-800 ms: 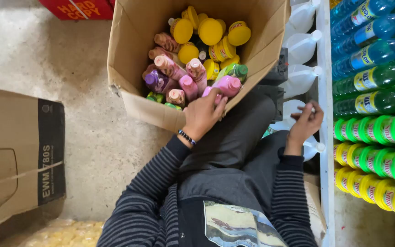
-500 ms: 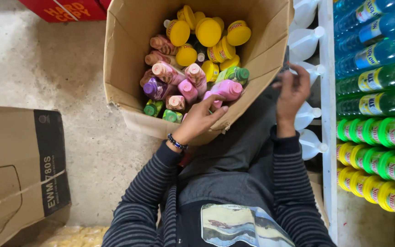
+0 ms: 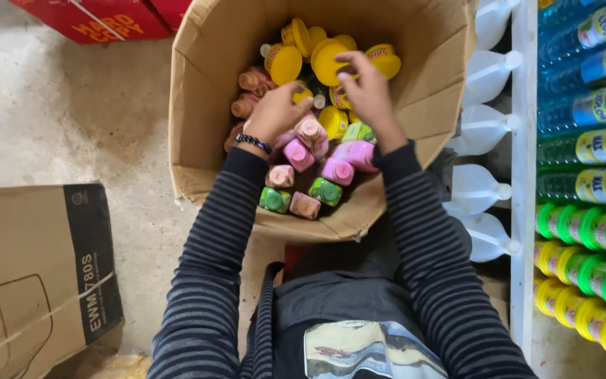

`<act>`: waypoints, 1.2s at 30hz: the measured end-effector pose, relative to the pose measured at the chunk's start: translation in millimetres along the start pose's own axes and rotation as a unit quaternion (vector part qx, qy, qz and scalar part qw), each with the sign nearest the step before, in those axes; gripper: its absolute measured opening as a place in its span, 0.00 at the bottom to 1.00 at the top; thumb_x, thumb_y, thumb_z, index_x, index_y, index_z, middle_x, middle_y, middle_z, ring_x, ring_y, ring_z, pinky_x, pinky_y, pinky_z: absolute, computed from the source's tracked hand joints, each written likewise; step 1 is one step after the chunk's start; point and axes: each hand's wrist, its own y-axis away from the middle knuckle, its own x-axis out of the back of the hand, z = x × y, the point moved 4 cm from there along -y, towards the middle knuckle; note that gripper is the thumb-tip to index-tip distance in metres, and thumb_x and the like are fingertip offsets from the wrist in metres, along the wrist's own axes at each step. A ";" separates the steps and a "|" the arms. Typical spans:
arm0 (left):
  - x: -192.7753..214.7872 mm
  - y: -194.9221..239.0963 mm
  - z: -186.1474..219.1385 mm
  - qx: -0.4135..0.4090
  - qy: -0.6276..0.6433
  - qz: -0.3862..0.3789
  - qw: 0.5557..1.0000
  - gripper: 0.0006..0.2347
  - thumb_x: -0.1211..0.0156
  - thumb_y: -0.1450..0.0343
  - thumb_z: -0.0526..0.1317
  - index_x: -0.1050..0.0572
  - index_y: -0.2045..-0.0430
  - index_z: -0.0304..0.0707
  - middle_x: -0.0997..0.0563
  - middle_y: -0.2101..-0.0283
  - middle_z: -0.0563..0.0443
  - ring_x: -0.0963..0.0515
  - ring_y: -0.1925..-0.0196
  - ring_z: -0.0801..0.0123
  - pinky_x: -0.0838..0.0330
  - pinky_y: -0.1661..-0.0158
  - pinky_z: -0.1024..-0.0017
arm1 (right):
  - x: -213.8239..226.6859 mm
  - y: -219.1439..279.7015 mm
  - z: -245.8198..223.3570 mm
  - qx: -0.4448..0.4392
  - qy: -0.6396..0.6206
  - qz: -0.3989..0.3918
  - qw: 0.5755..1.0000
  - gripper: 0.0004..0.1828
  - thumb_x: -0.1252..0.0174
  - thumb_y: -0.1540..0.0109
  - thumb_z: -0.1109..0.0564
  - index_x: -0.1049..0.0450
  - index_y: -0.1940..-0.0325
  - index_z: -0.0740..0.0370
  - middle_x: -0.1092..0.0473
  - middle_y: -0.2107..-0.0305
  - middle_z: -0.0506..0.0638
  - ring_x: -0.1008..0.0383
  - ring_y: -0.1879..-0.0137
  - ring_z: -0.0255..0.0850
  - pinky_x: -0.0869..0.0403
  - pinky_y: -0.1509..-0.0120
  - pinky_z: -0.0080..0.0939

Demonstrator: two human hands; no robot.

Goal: Stocking grocery shelves with cleaning products and dish soap from a cardboard box.

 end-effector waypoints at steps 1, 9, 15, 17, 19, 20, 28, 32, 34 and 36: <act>3.1 -8.6 -9.4 0.000 0.000 0.000 1.000 0.19 0.38 0.28 0.53 0.22 0.54 0.36 0.17 0.55 0.34 0.18 0.52 0.44 0.25 0.51 0.55 | -10.4 -5.9 3.6 0.000 0.000 0.000 1.000 0.15 0.46 0.31 0.65 0.28 0.40 0.61 0.23 0.54 0.53 0.20 0.56 0.36 0.18 0.54 0.37; -2.8 -48.4 -107.2 0.168 -0.064 0.025 0.983 0.14 0.39 0.29 0.47 0.21 0.58 0.38 0.17 0.56 0.37 0.19 0.50 0.44 0.27 0.50 0.52 | -76.0 -30.7 79.9 -0.113 0.128 -0.090 0.981 0.20 0.42 0.37 0.60 0.29 0.40 0.62 0.24 0.53 0.64 0.23 0.44 0.56 0.26 0.41 0.51; -25.1 -65.0 -143.8 0.172 -0.053 0.027 0.983 0.13 0.38 0.30 0.46 0.22 0.61 0.35 0.18 0.56 0.33 0.21 0.51 0.40 0.27 0.52 0.50 | -105.4 -39.7 133.9 -0.164 0.130 -0.097 0.973 0.21 0.42 0.37 0.57 0.31 0.39 0.62 0.26 0.49 0.65 0.28 0.39 0.60 0.30 0.35 0.54; -43.5 -71.8 -168.9 0.158 -0.033 0.028 0.987 0.14 0.38 0.30 0.46 0.22 0.60 0.34 0.18 0.57 0.32 0.21 0.51 0.39 0.27 0.52 0.51 | -109.9 -43.1 136.9 -0.143 0.134 -0.085 0.977 0.22 0.41 0.37 0.57 0.32 0.39 0.63 0.27 0.48 0.67 0.29 0.39 0.62 0.31 0.35 0.56; -65.0 -78.6 -194.1 0.141 -0.011 0.029 0.990 0.14 0.38 0.30 0.46 0.23 0.60 0.33 0.18 0.57 0.32 0.20 0.51 0.39 0.27 0.51 0.51 | -115.2 -47.1 144.3 -0.122 0.140 -0.071 0.980 0.23 0.41 0.36 0.57 0.34 0.38 0.64 0.28 0.47 0.68 0.30 0.39 0.64 0.31 0.36 0.57; -77.0 -81.3 -208.5 0.146 -0.003 0.028 0.989 0.14 0.39 0.30 0.45 0.22 0.60 0.33 0.18 0.58 0.32 0.20 0.52 0.39 0.26 0.51 0.51 | -119.4 -49.5 149.6 -0.101 0.149 -0.065 0.982 0.23 0.41 0.37 0.58 0.35 0.39 0.66 0.28 0.48 0.70 0.30 0.40 0.66 0.31 0.37 0.58; -98.8 -96.4 -229.5 0.113 0.026 0.070 0.991 0.14 0.40 0.30 0.40 0.25 0.57 0.27 0.19 0.57 0.28 0.20 0.52 0.37 0.26 0.50 0.53 | -161.9 -46.9 181.7 -0.179 0.132 -0.044 0.974 0.21 0.42 0.37 0.58 0.36 0.42 0.68 0.28 0.51 0.72 0.30 0.41 0.67 0.31 0.38 0.61; -89.3 -111.6 -208.4 0.000 0.042 0.132 0.990 0.22 0.43 0.33 0.34 0.30 0.42 0.27 0.24 0.45 0.25 0.26 0.42 0.36 0.31 0.42 0.54 | -168.9 -52.5 202.3 -0.152 0.111 -0.022 0.982 0.24 0.44 0.39 0.61 0.39 0.40 0.68 0.31 0.50 0.75 0.32 0.40 0.69 0.32 0.37 0.61; -100.8 -115.8 -217.7 -0.017 0.038 0.133 0.990 0.24 0.43 0.33 0.33 0.32 0.39 0.27 0.25 0.42 0.26 0.27 0.39 0.36 0.33 0.38 0.55 | -165.9 -49.2 198.6 -0.156 0.118 -0.010 0.981 0.25 0.46 0.40 0.61 0.39 0.39 0.68 0.31 0.50 0.75 0.32 0.40 0.69 0.32 0.37 0.61; -117.0 -119.7 -234.2 -0.028 0.061 0.146 0.987 0.34 0.39 0.39 0.34 0.41 0.35 0.20 0.30 0.40 0.20 0.31 0.38 0.33 0.35 0.38 0.56 | -154.5 -46.3 178.5 -0.189 0.116 -0.008 0.975 0.35 0.48 0.41 0.62 0.44 0.29 0.66 0.31 0.50 0.75 0.33 0.40 0.69 0.34 0.38 0.63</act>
